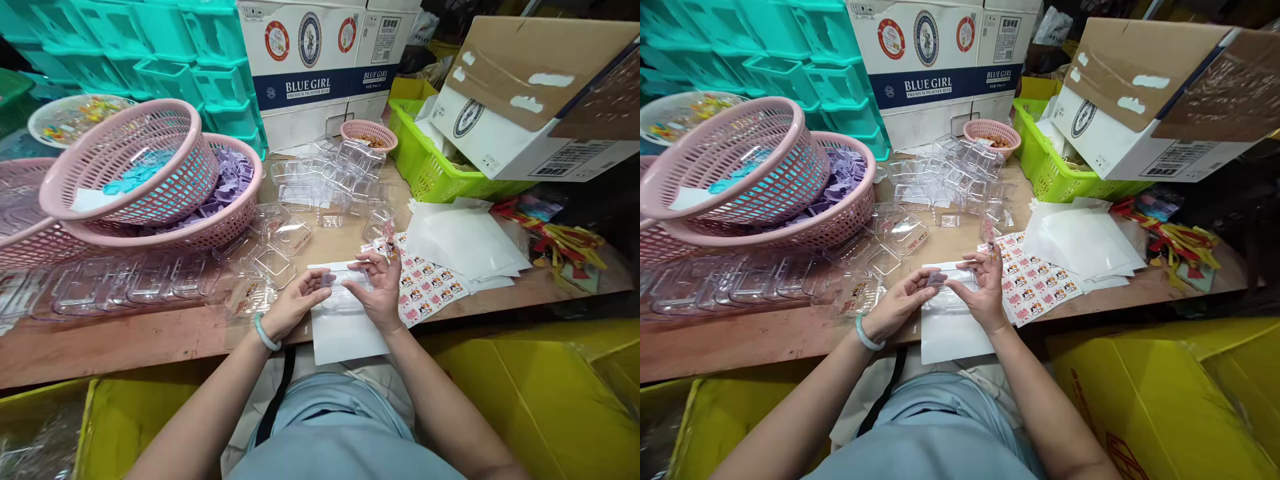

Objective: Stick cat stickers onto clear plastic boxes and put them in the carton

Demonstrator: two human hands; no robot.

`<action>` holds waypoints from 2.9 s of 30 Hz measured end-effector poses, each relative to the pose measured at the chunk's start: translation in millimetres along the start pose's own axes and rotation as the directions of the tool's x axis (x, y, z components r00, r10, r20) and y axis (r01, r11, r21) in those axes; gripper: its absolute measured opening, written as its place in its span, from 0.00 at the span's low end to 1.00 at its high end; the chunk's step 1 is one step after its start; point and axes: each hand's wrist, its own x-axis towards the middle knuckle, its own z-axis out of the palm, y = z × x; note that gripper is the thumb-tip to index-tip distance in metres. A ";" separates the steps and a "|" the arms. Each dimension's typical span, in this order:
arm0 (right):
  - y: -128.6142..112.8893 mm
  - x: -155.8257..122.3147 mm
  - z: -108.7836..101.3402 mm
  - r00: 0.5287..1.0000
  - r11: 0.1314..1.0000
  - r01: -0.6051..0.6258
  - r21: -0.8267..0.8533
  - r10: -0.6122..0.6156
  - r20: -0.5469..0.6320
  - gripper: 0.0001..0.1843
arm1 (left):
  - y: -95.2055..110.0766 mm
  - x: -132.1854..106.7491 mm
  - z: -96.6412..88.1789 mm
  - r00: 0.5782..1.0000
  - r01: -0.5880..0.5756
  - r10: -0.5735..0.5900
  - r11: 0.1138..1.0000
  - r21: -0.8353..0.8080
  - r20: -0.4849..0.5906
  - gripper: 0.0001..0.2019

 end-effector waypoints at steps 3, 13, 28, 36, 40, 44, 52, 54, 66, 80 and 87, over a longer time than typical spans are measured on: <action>-5.5 3.0 -2.3 0.999 1.000 -0.016 0.017 0.016 0.028 0.46 | 1.6 -3.0 -1.4 0.994 0.050 -0.041 0.995 -0.088 0.097 0.21; -42.2 -7.2 -15.2 0.863 0.870 -0.493 0.006 0.491 -0.119 0.10 | -18.1 -0.2 -4.0 0.994 -0.112 0.113 0.983 0.145 0.005 0.30; -60.0 -17.0 -0.3 0.823 0.807 -0.567 -0.162 0.561 -0.088 0.13 | -20.7 -4.6 -6.7 0.985 -0.169 0.158 0.962 0.217 0.068 0.29; -61.5 -21.6 1.0 0.828 0.801 -0.560 -0.213 0.553 -0.095 0.14 | -20.5 -7.1 -5.2 0.974 -0.226 0.213 0.947 0.229 0.082 0.28; -60.5 -23.7 2.3 0.830 0.801 -0.555 -0.224 0.549 -0.098 0.14 | -23.4 -6.9 -7.6 0.967 -0.253 0.237 0.938 0.239 0.092 0.28; -61.3 -24.4 3.6 0.828 0.794 -0.559 -0.239 0.551 -0.104 0.14 | -23.9 -6.7 -8.6 0.962 -0.271 0.255 0.928 0.256 0.096 0.29; -61.4 -23.3 4.6 0.839 0.797 -0.541 -0.268 0.534 -0.107 0.14 | -20.3 -7.5 -7.1 0.965 -0.261 0.247 0.924 0.279 0.086 0.29; -61.9 -23.2 4.9 0.841 0.797 -0.538 -0.274 0.531 -0.106 0.15 | -20.0 -7.7 -7.3 0.966 -0.258 0.244 0.924 0.284 0.083 0.29; -63.2 -22.4 6.1 0.836 0.794 -0.547 -0.264 0.536 -0.119 0.17 | -20.7 -8.1 -7.7 0.969 -0.246 0.231 0.931 0.268 0.087 0.29; -62.7 -23.8 8.0 0.849 0.794 -0.525 -0.307 0.514 -0.120 0.16 | -21.2 -7.2 -7.8 0.970 -0.241 0.224 0.929 0.281 0.090 0.29; -60.4 -27.1 8.1 0.859 0.795 -0.506 -0.335 0.497 -0.120 0.15 | -17.4 -8.6 -5.9 0.969 -0.247 0.231 0.919 0.307 0.086 0.28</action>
